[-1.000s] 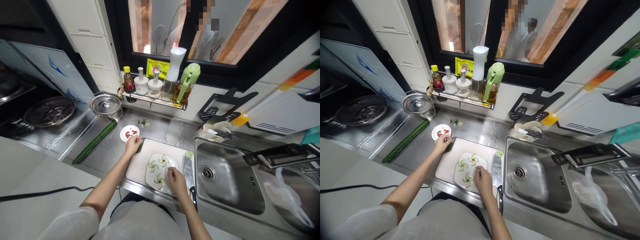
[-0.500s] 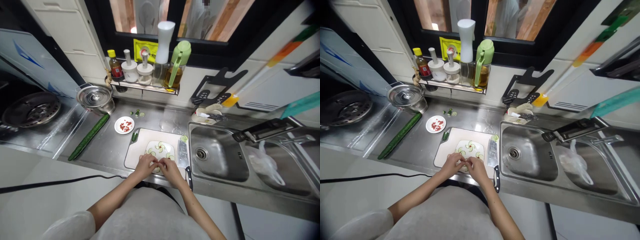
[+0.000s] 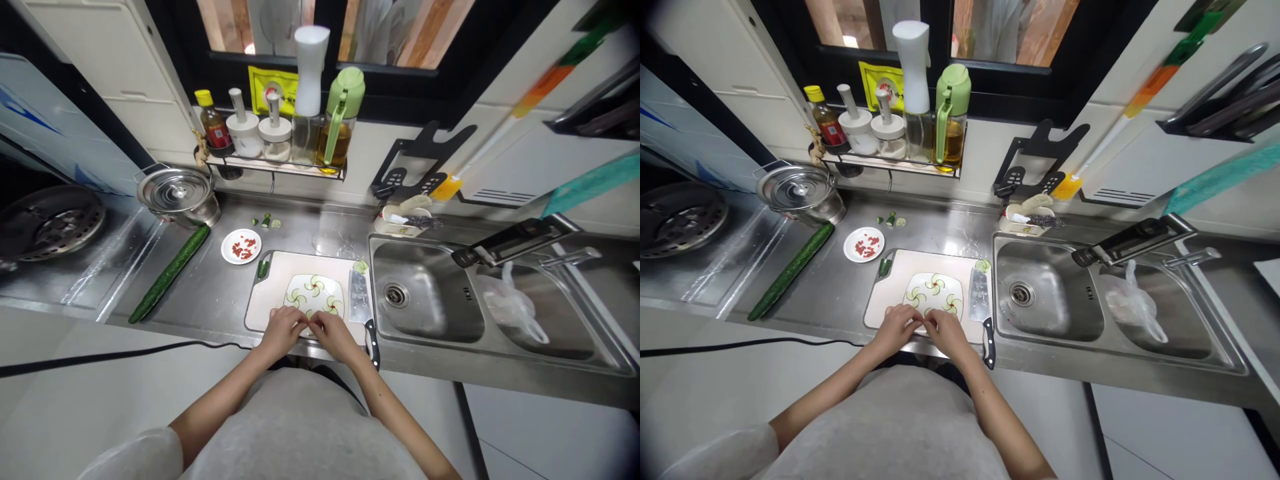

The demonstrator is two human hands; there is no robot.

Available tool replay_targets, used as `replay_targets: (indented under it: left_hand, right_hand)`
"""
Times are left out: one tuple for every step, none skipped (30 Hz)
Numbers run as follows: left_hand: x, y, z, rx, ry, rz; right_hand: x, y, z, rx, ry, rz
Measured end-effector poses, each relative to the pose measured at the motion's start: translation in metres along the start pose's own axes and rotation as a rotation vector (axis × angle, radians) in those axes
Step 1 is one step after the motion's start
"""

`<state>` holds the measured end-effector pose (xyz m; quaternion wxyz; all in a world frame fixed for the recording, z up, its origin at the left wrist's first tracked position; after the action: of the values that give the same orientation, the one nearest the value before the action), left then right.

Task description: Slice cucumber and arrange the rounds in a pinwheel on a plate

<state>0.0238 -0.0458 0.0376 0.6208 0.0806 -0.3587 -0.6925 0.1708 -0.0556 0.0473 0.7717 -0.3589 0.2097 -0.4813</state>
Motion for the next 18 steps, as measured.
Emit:
replay_targets:
  left_hand:
    - [0.000,-0.001,0.002,0.001,0.004,0.009]
    - [0.000,-0.002,0.003,0.002,0.006,0.017]
    - [0.000,-0.002,0.005,0.003,0.009,0.025]
    - [0.000,-0.003,0.006,0.006,0.014,0.031]
    - [0.000,-0.004,0.008,0.012,0.022,0.032]
    - [0.000,-0.004,0.010,0.021,0.034,0.030]
    - [0.000,-0.005,0.012,0.031,0.049,0.024]
    - [0.001,-0.005,0.013,0.041,0.065,0.016]
    - [0.001,-0.005,0.015,0.050,0.079,0.009]
    - [0.000,-0.005,0.016,0.057,0.088,0.004]
    - [-0.001,-0.006,0.017,0.064,0.095,0.002]
    - [-0.002,-0.007,0.018,0.073,0.103,0.003]
    - [-0.004,-0.009,0.020,0.087,0.116,0.008]
    - [-0.007,-0.012,0.022,0.107,0.135,0.017]
    - [-0.010,-0.015,0.025,0.133,0.165,0.030]
    - [-0.013,-0.020,0.029,0.162,0.207,0.050]
    - [-0.016,-0.026,0.033,0.191,0.254,0.074]
    - [-0.020,-0.031,0.037,0.214,0.304,0.100]
  right_hand:
    - [-0.002,0.000,-0.001,-0.005,-0.003,0.003]
    - [-0.004,-0.001,-0.001,-0.012,-0.007,0.005]
    - [-0.006,-0.001,-0.002,-0.019,-0.010,0.005]
    - [-0.008,-0.002,-0.003,-0.029,-0.013,0.003]
    - [-0.010,-0.003,-0.003,-0.044,-0.016,0.000]
    - [-0.012,-0.003,-0.004,-0.065,-0.017,-0.002]
    - [-0.013,-0.003,-0.004,-0.089,-0.014,-0.003]
    - [-0.015,-0.003,-0.004,-0.114,-0.011,-0.005]
    - [-0.016,-0.003,-0.005,-0.137,-0.006,-0.007]
    - [-0.018,-0.002,-0.005,-0.155,0.001,-0.009]
    - [-0.020,-0.001,-0.004,-0.167,0.008,-0.009]
    - [-0.021,0.001,-0.004,-0.173,0.015,-0.006]
    - [-0.024,0.003,-0.003,-0.172,0.024,-0.003]
    - [-0.026,0.006,-0.002,-0.167,0.034,0.003]
    - [-0.029,0.009,0.000,-0.155,0.045,0.008]
    - [-0.032,0.013,0.002,-0.136,0.055,0.010]
    - [-0.036,0.016,0.003,-0.110,0.064,0.008]
    - [-0.040,0.020,0.004,-0.079,0.067,0.003]
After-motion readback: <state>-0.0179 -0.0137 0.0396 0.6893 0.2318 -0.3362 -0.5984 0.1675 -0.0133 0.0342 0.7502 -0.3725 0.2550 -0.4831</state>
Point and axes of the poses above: each hand's wrist, its own x-axis away from the middle knuckle, its own z-axis out of the back of the hand, y = z × x, the point moved 4 cm from there along -x, towards the middle knuckle, and after that the axes turned 14 degrees about z, right-handed, at the moved point
